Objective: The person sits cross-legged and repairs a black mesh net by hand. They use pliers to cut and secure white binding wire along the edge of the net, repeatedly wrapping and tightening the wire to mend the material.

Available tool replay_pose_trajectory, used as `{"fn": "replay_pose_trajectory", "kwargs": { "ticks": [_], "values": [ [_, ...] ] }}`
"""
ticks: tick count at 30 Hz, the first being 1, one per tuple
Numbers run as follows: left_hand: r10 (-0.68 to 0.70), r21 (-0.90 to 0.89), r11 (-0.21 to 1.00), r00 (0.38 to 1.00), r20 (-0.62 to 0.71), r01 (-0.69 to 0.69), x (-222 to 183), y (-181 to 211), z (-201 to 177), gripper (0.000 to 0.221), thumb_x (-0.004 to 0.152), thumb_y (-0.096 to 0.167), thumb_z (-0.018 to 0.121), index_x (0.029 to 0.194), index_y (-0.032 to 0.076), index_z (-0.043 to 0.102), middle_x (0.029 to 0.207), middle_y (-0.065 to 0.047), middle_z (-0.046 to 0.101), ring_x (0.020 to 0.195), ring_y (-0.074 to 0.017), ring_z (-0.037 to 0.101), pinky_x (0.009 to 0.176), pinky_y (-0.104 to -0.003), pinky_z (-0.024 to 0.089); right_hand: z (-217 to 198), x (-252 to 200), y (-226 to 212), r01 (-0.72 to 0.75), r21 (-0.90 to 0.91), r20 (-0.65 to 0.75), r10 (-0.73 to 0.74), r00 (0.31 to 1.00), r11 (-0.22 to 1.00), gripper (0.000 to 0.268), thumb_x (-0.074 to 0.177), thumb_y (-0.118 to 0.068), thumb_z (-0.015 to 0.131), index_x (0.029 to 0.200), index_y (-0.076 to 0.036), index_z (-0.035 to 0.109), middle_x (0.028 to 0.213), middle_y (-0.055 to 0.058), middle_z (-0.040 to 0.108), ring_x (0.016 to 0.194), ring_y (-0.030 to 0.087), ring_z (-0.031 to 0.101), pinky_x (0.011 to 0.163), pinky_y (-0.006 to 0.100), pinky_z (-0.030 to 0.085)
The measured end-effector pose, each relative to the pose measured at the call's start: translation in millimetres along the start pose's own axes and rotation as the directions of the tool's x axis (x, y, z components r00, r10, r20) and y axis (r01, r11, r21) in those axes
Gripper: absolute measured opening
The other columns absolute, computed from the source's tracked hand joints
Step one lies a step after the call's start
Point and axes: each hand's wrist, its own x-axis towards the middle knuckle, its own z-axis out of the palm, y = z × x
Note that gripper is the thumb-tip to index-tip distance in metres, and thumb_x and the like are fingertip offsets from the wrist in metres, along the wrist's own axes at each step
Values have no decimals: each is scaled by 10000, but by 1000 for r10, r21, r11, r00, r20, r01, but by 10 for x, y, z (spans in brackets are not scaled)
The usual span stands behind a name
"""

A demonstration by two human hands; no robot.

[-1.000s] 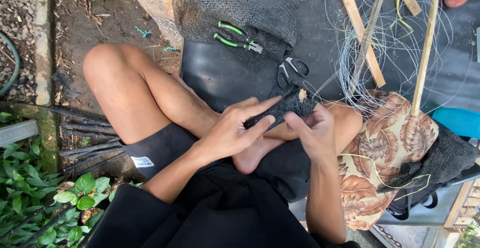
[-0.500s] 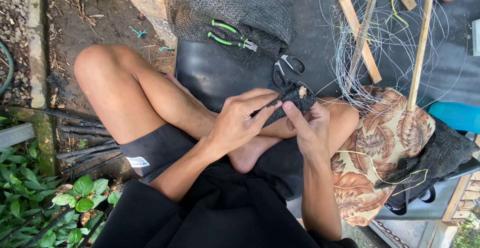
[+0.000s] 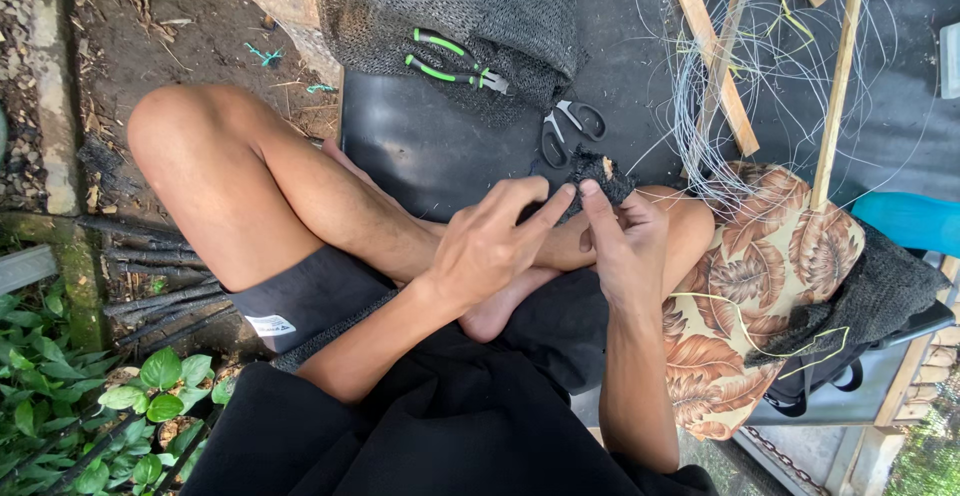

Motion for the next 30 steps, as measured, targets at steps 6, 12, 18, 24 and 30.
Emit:
{"fn": "replay_pose_trajectory", "kwargs": {
  "ticks": [6, 12, 18, 24, 30],
  "values": [
    [175, 171, 973, 978, -115, -154, 36, -47, 26, 440, 810, 73, 727, 1249, 47, 704, 1132, -9, 646, 970, -199, 621, 801, -322, 573, -9, 16, -141, -37, -310, 2, 40, 999, 950, 251, 964, -243, 770, 889, -6, 737, 637, -52, 556, 522, 21, 444, 463, 217, 325],
    [147, 65, 988, 979, -145, -138, 62, -101, 1, 270, 890, 31, 772, 1158, 27, 735, 1041, -24, 685, 865, -200, 658, 755, -317, 571, 10, 61, -149, 54, -380, 88, -22, 996, 923, 254, 1003, -282, 698, 924, -42, 723, 621, -92, 559, 516, -15, 457, 449, 198, 335],
    [-483, -579, 677, 868, 116, 455, 183, -349, 17, 283, 952, 179, 711, 1158, -16, 717, 1001, -48, 738, 808, -95, 717, 678, -243, 585, -25, 80, -133, 74, -364, 104, -39, 994, 928, 280, 1044, -248, 681, 845, -51, 671, 599, -123, 449, 522, -21, 353, 455, 220, 221],
    [-277, -643, 247, 689, 670, 725, 191, -491, 72, 295, 1050, 225, 665, 1084, -35, 799, 834, -13, 728, 729, -35, 607, 644, -236, 526, 0, 90, -88, 253, -249, 195, -208, 959, 935, 223, 1042, -205, 645, 1093, -1, 722, 944, -97, 695, 838, -35, 573, 750, 196, 467],
    [-365, -638, 181, 653, 663, 749, 225, -378, -25, 308, 960, 196, 700, 1193, 2, 755, 842, -16, 743, 649, -43, 614, 569, -222, 520, -265, 76, 21, 55, 219, 255, -111, 960, 974, 367, 1081, -181, 617, 1379, 25, 681, 706, -119, 516, 548, -13, 431, 515, 206, 352]
  ]
}}
